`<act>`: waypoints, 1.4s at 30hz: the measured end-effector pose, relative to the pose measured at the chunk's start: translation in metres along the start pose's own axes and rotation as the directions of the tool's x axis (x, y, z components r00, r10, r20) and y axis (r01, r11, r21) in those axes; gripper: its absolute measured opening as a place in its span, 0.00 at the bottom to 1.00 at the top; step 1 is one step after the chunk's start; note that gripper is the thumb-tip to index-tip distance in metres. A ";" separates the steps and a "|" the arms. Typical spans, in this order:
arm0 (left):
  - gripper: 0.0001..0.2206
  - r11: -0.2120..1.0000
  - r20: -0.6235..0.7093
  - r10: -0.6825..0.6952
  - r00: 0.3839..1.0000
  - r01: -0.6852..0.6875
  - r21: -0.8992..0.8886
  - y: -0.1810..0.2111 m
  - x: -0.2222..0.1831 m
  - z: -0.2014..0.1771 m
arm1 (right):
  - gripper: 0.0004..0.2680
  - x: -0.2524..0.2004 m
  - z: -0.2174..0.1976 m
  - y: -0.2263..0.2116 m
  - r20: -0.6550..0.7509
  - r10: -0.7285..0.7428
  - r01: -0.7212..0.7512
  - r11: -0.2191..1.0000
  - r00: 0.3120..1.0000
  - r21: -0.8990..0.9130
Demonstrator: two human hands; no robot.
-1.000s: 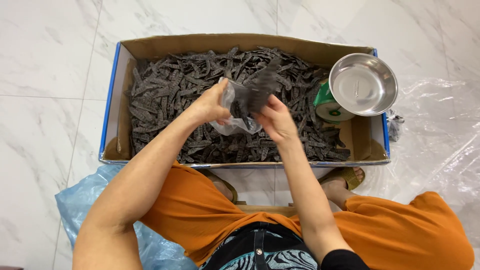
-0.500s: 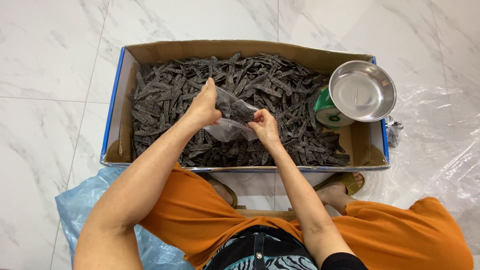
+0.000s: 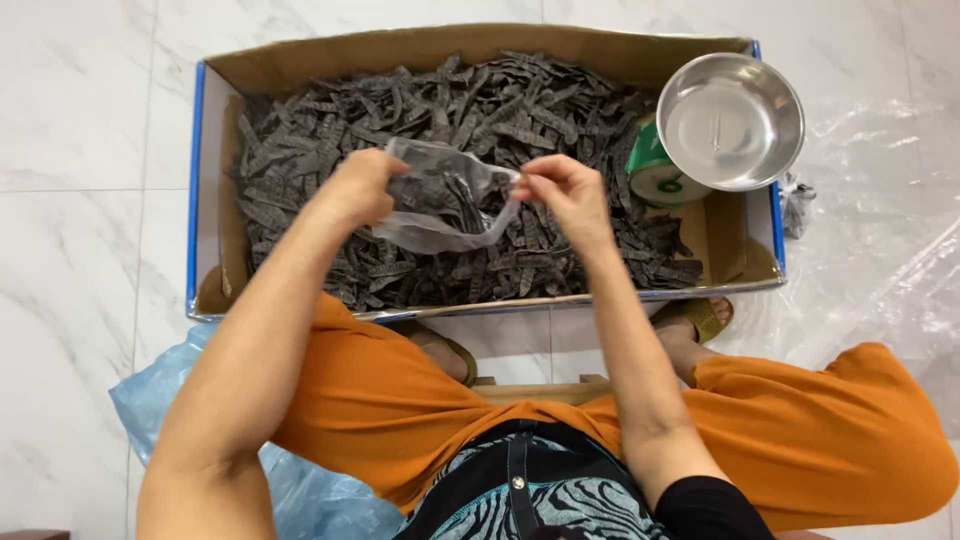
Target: The person scoops dried fish from a cardboard box into a clear plastic bag using both hands. After filling the bag, they place it on a weighing scale, then tie the bag closed.
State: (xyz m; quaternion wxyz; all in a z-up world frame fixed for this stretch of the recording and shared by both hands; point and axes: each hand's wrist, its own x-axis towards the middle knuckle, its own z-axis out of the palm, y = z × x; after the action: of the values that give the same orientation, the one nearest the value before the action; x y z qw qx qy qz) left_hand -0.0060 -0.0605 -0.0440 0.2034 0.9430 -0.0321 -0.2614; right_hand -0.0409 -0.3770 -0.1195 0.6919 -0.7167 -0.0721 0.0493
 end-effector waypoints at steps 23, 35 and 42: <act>0.33 0.990 -0.030 -0.071 0.997 0.066 -0.124 0.008 -0.006 -0.024 | 0.07 -0.049 -0.034 0.123 -0.130 0.147 -0.194 0.813 0.981 -0.550; 0.33 0.996 -0.024 -0.047 0.999 0.045 -0.079 0.008 -0.007 -0.024 | 0.17 -0.074 0.024 0.108 0.074 0.171 0.013 0.332 0.982 -0.943; 0.34 0.993 -0.001 -0.084 0.996 0.084 -0.079 0.015 -0.012 -0.026 | 0.24 -0.073 0.044 0.098 -0.040 0.338 -0.145 0.293 0.940 -0.945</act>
State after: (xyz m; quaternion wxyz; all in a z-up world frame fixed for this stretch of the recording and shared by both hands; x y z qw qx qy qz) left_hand -0.0024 -0.0625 -0.0115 0.2295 0.9353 0.0185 -0.2686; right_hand -0.1167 -0.3489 -0.2215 0.1276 -0.9778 -0.0356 0.1624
